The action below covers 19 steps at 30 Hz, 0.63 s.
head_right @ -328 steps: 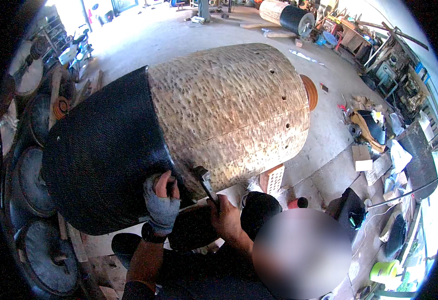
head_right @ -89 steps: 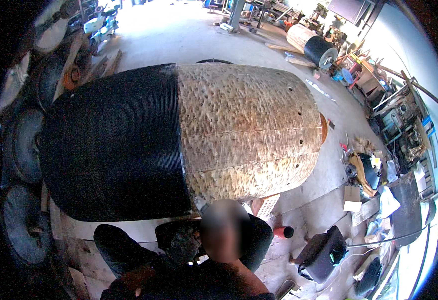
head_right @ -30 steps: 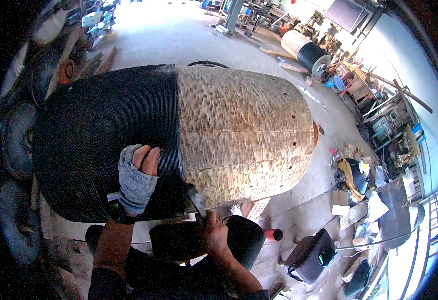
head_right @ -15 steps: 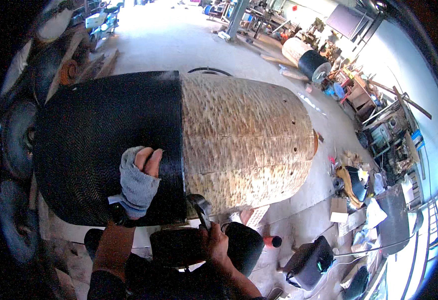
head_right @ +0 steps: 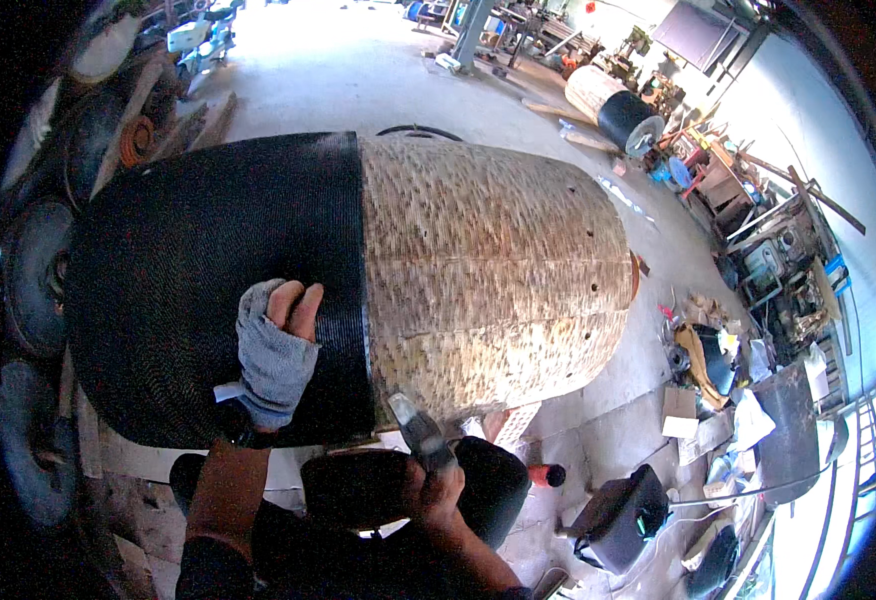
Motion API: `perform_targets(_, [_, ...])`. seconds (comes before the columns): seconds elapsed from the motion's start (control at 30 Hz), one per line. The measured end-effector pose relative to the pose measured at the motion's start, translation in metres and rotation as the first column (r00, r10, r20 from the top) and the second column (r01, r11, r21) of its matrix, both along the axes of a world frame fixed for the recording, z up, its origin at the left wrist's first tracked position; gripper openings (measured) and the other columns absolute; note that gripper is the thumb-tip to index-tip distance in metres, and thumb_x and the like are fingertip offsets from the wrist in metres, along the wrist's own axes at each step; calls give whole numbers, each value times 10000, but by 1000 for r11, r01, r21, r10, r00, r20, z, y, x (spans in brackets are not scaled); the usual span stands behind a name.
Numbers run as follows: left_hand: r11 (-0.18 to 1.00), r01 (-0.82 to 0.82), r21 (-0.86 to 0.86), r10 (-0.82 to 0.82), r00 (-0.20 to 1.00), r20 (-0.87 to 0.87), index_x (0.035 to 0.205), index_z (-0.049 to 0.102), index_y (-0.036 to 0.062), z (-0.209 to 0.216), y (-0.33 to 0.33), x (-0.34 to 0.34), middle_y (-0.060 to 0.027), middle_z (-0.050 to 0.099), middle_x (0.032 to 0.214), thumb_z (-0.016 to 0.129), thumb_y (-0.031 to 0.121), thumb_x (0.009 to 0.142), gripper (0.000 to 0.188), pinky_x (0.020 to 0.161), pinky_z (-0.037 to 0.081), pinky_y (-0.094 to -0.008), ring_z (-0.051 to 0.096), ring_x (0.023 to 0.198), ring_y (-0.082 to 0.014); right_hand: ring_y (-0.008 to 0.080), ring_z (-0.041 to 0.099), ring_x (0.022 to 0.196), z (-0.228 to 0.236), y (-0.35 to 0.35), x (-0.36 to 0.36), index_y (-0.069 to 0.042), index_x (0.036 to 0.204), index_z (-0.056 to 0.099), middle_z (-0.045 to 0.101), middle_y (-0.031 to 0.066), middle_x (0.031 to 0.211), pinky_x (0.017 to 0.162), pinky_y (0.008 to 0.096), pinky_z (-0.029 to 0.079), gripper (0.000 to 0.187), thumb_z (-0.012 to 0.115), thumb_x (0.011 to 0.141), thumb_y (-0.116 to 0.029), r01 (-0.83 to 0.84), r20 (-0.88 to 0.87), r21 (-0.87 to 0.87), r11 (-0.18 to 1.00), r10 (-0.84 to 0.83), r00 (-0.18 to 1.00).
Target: The person attaches a dark flexible mesh material to a large woven wooden structure using a hammer and small fasteners, repeatedly striking the edge of the mesh to secure it around the circumference.
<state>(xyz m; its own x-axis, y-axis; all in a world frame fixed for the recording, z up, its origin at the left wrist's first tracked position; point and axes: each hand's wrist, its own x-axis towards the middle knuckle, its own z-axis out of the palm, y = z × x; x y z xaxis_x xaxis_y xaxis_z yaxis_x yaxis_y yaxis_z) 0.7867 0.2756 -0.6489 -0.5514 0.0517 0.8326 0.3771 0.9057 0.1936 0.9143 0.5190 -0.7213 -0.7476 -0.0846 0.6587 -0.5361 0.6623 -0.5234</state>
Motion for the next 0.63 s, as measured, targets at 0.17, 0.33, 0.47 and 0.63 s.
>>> perform_targets(0.17, [1000,-14,-16,13,999,-50,1103,612,84,-5,-2,0,-104,527,1040,664,58,770,338,827,465,-450,553,962,-291,422,620,646,-3,-12,-14,-12,956,520,592,209,678,536,436,483,224,665,854,-149,182,410,134,974,-222,884])
perform_targets(0.33, [998,0,65,-4,998,65,1106,612,89,-4,0,0,-101,526,1037,672,69,768,344,819,463,-451,552,958,-290,407,640,698,4,-3,-5,-17,1121,512,633,220,843,581,441,506,352,678,840,-150,36,156,72,997,-47,987])
perform_targets(0.47, [1000,-15,-15,15,1000,16,1090,621,87,-1,0,2,-97,527,1040,679,77,771,325,824,463,-448,551,958,-286,445,628,683,-3,-14,-20,-35,999,526,623,220,746,575,455,497,232,655,853,-162,226,443,132,965,-261,858])
perform_targets(0.63, [997,-18,75,12,997,80,1142,620,131,-13,1,-4,-95,529,1064,707,125,783,369,844,462,-463,551,967,-288,406,639,626,-14,0,-7,-44,1060,527,610,193,712,517,427,478,270,643,883,-213,135,305,-93,986,-101,947])
